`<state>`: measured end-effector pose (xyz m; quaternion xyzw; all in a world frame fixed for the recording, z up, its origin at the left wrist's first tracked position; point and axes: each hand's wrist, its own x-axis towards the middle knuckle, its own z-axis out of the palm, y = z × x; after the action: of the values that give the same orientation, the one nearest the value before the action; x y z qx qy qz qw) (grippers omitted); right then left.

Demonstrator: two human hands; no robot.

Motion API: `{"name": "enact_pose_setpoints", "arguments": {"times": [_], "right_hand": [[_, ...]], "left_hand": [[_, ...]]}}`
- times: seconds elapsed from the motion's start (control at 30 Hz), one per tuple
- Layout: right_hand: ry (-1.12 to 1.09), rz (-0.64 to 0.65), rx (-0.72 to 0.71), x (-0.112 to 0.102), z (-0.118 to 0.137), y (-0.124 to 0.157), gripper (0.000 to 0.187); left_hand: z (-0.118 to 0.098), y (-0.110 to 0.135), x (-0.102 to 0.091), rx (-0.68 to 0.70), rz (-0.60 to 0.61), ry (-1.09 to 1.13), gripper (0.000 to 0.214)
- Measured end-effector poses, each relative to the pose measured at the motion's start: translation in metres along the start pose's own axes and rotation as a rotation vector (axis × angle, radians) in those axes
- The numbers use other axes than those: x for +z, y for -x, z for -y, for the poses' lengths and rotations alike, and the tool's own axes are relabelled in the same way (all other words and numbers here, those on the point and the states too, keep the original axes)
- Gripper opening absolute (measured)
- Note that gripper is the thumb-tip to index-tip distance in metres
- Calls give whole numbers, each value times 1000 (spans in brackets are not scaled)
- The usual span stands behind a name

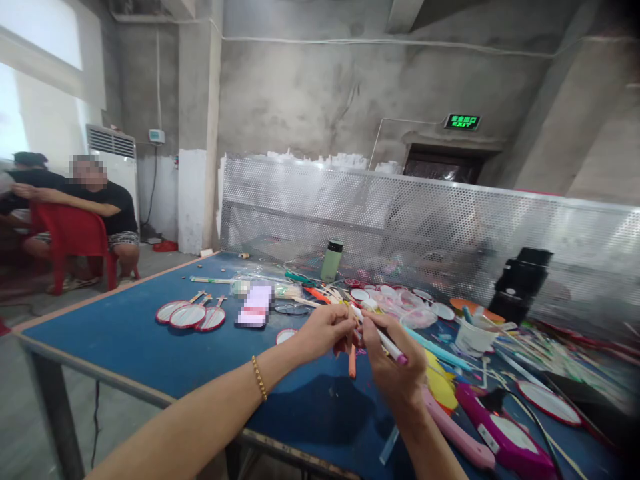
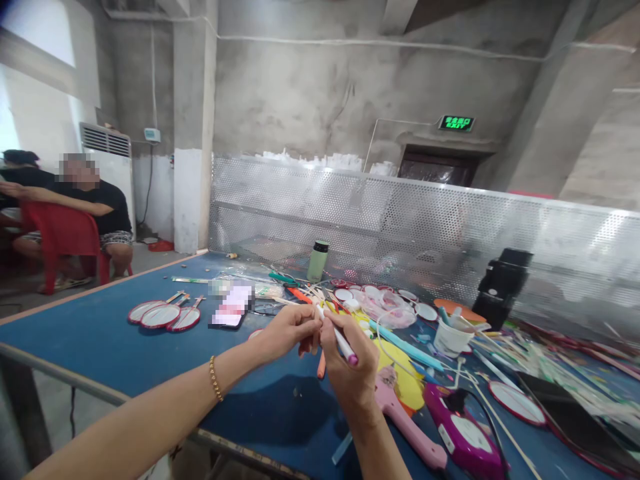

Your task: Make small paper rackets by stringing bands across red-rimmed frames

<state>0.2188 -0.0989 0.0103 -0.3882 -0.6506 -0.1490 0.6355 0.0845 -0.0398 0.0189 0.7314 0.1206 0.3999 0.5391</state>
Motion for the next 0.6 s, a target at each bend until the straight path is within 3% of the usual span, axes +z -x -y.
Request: {"name": "enact_pose_setpoints", "arguments": {"times": [0.6], "right_hand": [[34,-44,15,-1,0,-1,10]], "left_hand": [[3,-1,0,-16,-16,33,37]]}}
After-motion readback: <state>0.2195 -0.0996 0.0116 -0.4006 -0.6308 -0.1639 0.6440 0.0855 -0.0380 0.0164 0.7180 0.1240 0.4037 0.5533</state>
